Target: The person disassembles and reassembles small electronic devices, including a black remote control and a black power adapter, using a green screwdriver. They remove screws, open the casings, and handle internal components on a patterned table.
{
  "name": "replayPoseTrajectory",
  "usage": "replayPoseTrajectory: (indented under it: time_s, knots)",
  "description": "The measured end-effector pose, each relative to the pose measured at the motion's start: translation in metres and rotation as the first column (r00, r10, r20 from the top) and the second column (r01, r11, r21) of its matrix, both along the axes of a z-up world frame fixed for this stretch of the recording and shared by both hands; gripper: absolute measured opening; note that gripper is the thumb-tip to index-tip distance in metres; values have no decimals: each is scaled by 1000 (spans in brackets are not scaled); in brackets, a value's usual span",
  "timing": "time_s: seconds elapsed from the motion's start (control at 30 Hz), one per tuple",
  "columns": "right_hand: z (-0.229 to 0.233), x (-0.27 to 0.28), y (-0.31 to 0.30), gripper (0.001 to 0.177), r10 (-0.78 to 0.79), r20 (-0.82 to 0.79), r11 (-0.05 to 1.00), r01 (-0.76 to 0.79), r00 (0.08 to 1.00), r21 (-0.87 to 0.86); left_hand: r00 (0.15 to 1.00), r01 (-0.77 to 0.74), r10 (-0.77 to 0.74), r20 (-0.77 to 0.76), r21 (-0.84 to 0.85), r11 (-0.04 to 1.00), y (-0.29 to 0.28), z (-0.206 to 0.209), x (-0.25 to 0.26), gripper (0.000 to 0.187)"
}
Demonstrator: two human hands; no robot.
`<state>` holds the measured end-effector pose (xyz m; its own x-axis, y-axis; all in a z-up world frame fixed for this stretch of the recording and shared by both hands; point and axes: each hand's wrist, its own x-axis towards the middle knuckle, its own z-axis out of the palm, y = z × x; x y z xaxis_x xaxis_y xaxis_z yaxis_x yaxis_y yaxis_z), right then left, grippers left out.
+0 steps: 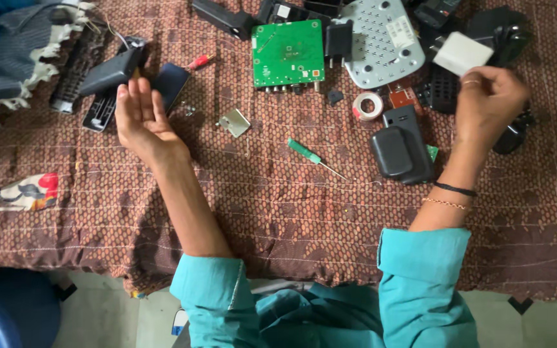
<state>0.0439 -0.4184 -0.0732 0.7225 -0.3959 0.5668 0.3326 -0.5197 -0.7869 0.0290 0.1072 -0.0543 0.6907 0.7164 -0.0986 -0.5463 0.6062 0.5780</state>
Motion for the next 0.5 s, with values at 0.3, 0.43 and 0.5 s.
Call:
replayPoseTrajectory:
  time_s: [0.3, 0.43, 0.5]
  knots:
    - [54, -32, 48, 37, 1, -542, 941, -185, 841, -285, 989, 142, -141, -36, 470, 871, -50, 21, 2, 16]
    - [63, -32, 74, 41, 143, -615, 897, -364, 776, -250, 935, 324, -335, -119, 677, 662, -90, 22, -4, 9]
    - [65, -32, 88, 39, 168, -683, 874, -428, 711, -230, 915, 327, -364, -172, 845, 423, -115, 24, -10, 5]
